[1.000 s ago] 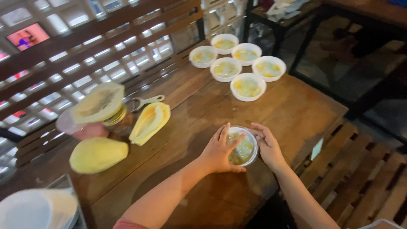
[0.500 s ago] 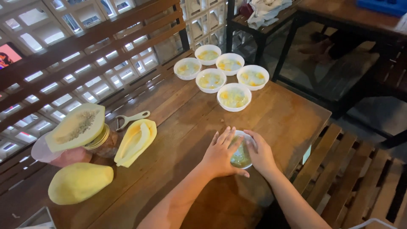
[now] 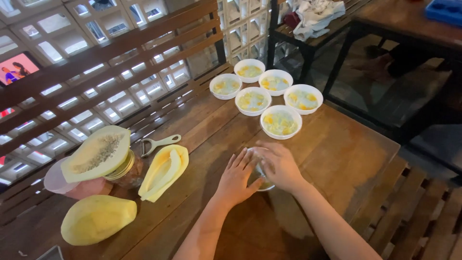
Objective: Arranging small bowls on a table and pressing food ingredients into them to pack them tightly.
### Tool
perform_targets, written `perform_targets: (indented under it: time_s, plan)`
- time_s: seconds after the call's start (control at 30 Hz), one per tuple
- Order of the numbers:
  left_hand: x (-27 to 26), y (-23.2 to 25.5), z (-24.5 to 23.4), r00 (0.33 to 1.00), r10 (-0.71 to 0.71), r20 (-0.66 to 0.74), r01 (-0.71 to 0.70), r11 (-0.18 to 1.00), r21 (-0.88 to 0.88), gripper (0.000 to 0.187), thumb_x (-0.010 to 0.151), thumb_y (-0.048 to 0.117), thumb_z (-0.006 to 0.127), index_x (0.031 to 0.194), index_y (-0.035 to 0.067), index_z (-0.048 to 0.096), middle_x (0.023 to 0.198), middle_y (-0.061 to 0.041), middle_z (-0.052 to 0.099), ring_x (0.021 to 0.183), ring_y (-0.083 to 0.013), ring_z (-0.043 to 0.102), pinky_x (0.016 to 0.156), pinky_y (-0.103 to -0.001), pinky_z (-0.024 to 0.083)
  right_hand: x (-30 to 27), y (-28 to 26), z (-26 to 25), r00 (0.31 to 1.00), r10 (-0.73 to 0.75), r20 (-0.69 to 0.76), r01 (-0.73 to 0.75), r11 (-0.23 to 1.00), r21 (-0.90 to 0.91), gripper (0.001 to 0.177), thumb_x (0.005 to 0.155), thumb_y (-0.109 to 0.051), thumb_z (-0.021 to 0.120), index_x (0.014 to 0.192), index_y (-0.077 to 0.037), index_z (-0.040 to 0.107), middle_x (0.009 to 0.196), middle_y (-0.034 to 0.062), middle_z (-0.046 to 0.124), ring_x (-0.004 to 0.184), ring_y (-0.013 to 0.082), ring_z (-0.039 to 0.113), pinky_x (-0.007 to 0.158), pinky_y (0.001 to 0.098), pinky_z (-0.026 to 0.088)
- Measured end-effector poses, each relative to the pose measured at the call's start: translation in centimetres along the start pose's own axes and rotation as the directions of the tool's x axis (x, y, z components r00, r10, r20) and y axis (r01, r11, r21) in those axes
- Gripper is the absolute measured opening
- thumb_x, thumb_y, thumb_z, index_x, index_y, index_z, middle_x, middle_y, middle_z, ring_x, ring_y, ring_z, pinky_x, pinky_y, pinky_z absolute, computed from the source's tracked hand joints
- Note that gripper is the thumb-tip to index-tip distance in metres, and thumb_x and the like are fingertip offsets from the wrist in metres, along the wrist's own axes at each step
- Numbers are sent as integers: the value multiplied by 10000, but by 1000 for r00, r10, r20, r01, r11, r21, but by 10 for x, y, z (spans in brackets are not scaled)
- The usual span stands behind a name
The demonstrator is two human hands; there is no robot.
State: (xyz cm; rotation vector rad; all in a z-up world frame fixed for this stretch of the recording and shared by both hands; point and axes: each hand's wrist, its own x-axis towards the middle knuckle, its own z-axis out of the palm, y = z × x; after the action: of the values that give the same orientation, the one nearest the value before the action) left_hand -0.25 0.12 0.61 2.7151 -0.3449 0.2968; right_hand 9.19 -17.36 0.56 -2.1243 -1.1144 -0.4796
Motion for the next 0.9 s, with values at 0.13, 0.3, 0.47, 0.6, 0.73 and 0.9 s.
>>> perform_targets:
  time_s: [0.13, 0.3, 0.47, 0.6, 0.73, 0.9]
  plan:
    - [-1, 0, -3, 999, -30, 30, 30, 1000, 3, 684, 996, 519, 522, 1527, 91, 468, 1601, -185, 417, 1542, -343, 284, 1236, -548, 226, -1, 7, 9, 990, 28, 139, -63, 965, 253, 440, 910, 18, 586, 1322, -90, 697, 1357, 150, 676, 1308, 391, 591, 1067, 495, 479]
    - [0, 5, 4, 996, -90, -3, 90, 994, 65, 581, 1047, 381, 432, 1567, 123, 417, 1632, -121, 390, 1545, -308, 281, 1216, -567, 249, -31, 18, 27, 996, 54, 76, -63, 991, 119, 440, 1027, -134, 506, 1453, -39, 566, 1487, 168, 582, 1427, 400, 466, 1167, 494, 392]
    - [0, 7, 4, 993, -117, 24, 116, 992, 40, 552, 1073, 343, 375, 1579, 126, 403, 1658, -112, 349, 1560, -313, 240, 1223, -597, 204, -55, -25, 17, 987, 143, 74, -127, 973, -192, 530, 1040, -246, 501, 1490, 34, 484, 1504, 234, 524, 1454, 400, 420, 1176, 501, 384]
    - [1, -2, 27, 989, -112, -97, 115, 993, 32, 560, 1046, 360, 333, 1534, 114, 454, 1645, -50, 379, 1546, -260, 251, 1207, -593, 180, -88, -36, 39, 960, 272, 71, -241, 927, -287, 609, 1083, -363, 348, 1543, 35, 371, 1637, 202, 352, 1561, 342, 240, 1244, 482, 245]
    - [-1, -2, 38, 980, -136, -143, 139, 990, 11, 568, 1044, 360, 344, 1547, 113, 437, 1667, -129, 319, 1556, -261, 233, 1228, -574, 138, -88, -43, 33, 981, 193, 9, -186, 955, -231, 553, 1055, -273, 431, 1500, 55, 437, 1570, 217, 460, 1491, 377, 375, 1215, 478, 320]
    - [-3, 7, 44, 978, -177, -111, 191, 973, 130, 728, 1044, 492, 278, 1569, -8, 341, 1622, -258, 325, 1529, -361, 258, 1254, -558, 48, -62, -27, 24, 925, 368, 97, -340, 914, -224, 539, 1049, -304, 335, 1526, -89, 462, 1564, 171, 483, 1483, 341, 401, 1136, 561, 357]
